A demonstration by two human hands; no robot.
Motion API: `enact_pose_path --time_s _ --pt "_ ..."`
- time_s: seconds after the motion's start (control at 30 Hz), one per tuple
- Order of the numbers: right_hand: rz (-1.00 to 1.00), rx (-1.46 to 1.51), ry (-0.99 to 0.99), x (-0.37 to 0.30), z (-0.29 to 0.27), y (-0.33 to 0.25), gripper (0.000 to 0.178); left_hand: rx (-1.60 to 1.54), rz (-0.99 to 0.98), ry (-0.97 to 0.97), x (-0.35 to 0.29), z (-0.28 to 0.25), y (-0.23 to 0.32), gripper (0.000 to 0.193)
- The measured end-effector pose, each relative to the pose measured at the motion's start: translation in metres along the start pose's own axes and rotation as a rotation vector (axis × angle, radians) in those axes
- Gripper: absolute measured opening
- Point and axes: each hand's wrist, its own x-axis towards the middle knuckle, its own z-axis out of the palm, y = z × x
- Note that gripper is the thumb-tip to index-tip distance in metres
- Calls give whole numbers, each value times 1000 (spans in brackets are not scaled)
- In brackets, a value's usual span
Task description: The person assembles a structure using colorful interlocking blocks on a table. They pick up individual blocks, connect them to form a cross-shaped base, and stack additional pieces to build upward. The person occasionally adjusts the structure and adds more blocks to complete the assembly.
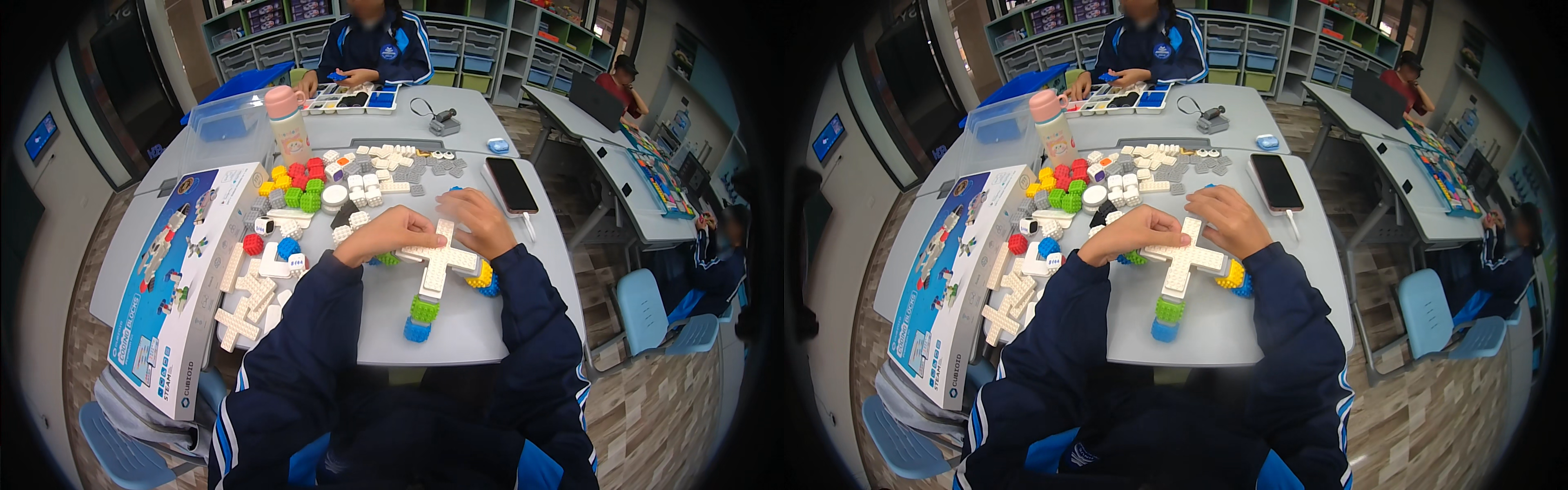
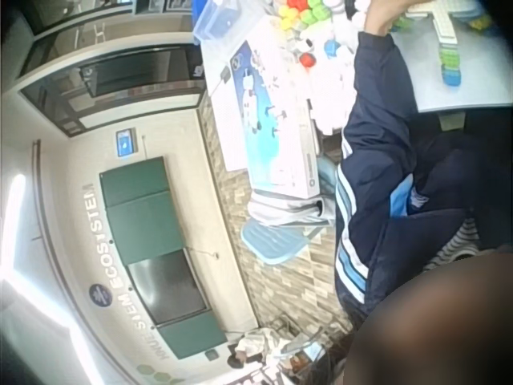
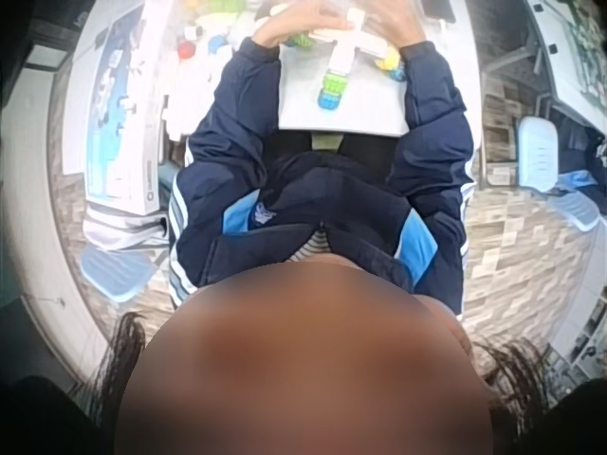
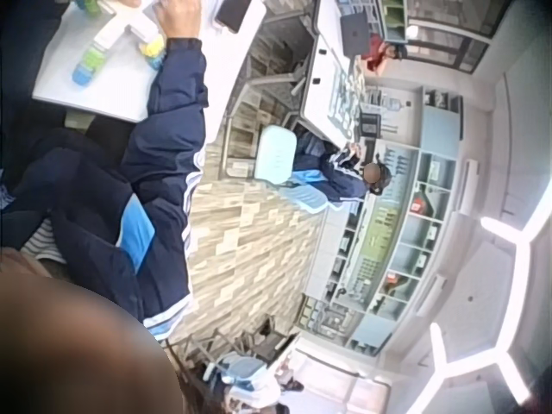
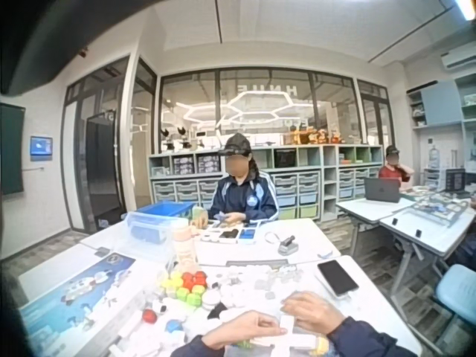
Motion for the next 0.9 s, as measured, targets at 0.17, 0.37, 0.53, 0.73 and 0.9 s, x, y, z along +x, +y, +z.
enact_pose_path --time_s 0.17,0.37,0.53,0.73,0.9 --pt "60 125 -7 0 2 -5 45 54 8 22 -2 -1 2 31" --pt "95 162 -10 -2 0 -8 42 121 -2 86 -5 -1 6 44" --pt "41 130 -4 -2 5 -11 38 213 -20 195 -4 -2 6 57" --pt "-105 1 69 -1 8 -10 40 411 60 355 -1 2 4 60" --pt "1 44 92 -3 19 -17 42 573 182 429 -1 5 5 57"
